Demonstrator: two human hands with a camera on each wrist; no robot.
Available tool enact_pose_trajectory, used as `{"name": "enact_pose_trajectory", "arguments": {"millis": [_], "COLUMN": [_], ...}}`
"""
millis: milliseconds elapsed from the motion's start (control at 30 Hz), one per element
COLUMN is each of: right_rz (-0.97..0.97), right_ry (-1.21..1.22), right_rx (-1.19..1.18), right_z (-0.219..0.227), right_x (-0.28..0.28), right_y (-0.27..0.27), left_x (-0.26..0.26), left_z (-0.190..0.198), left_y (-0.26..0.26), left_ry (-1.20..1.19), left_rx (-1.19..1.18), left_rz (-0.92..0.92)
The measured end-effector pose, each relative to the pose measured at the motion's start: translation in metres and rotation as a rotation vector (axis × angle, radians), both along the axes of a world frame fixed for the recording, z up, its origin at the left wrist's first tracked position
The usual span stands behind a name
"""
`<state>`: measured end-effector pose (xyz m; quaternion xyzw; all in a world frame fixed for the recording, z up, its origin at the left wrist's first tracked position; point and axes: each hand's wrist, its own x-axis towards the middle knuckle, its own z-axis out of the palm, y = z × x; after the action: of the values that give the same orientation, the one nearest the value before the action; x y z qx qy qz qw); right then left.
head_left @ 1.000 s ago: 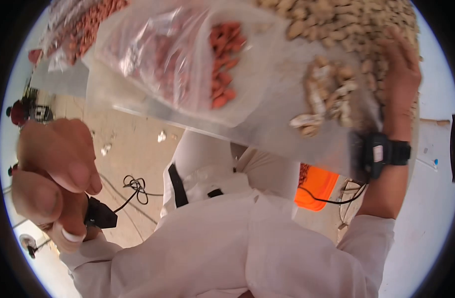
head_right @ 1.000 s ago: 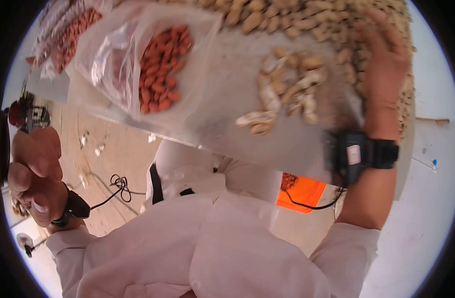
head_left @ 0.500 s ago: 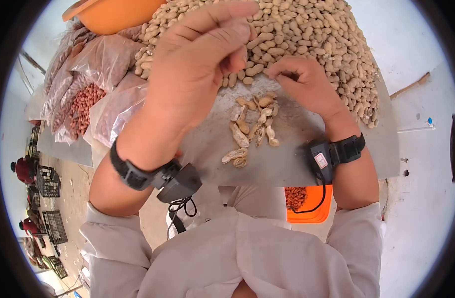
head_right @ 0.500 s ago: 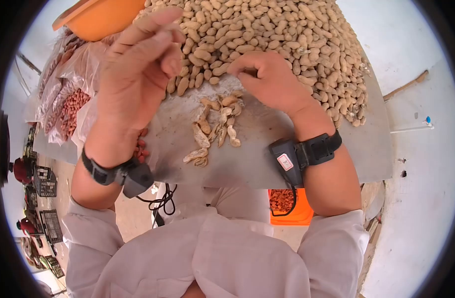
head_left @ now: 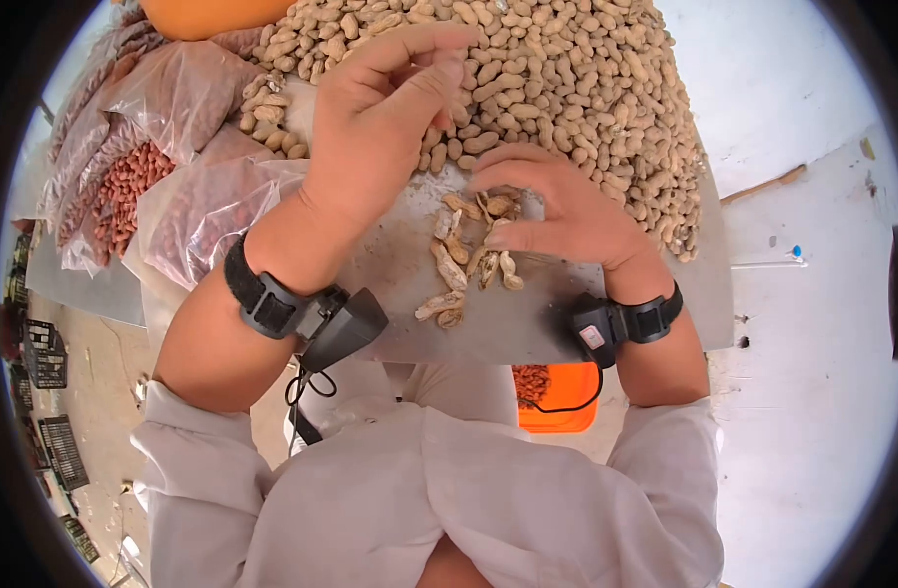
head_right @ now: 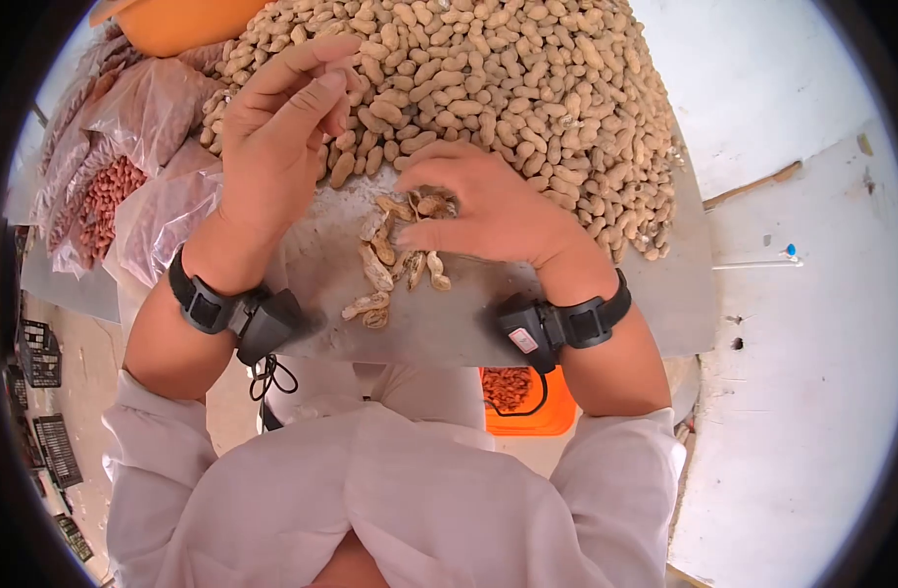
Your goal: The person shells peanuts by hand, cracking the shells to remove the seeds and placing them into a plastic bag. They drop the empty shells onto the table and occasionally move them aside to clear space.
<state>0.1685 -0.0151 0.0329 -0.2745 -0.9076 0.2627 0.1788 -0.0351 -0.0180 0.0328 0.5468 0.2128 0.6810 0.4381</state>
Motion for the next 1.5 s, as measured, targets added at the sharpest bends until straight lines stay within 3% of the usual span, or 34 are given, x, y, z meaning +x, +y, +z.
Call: {"name": "enact_pose_trajectory", "arguments": {"millis": [367, 567, 867, 1167, 1367, 1500], "right_rz": [-0.2, -0.279, -0.336, -0.367, -0.446, -0.331], "right_ry": [-0.399, -0.309, -0.158, -0.428, -0.485, -0.276], "right_rx": [0.331, 0.473, 0.425, 0.426, 0.512, 0.456], "right_z": [-0.018, -0.037, -0.033, -0.03, -0.039, -0.039], "right_x": [-0.048, -0.052, -0.047, -0.061, -0.057, -0.052], "right_y": [-0.063, -0.062, -0.057, -0.101, -0.073, -0.054], "left_x": [0.001, 0.0, -0.007, -0.007, -0.006, -0.005], "left_z": [-0.011, -0.015, -0.015, -0.014, -0.015, -0.019], "left_y": [0.004, 0.012, 0.012, 0.012, 0.016, 0.022], "left_ry": [0.079, 0.09, 0.157, 0.122, 0.153, 0.144], "left_rx": [0.098, 0.164, 0.127, 0.146, 0.165, 0.197], "left_rz": [0.071, 0.098, 0.11, 0.119, 0.198, 0.222]}}
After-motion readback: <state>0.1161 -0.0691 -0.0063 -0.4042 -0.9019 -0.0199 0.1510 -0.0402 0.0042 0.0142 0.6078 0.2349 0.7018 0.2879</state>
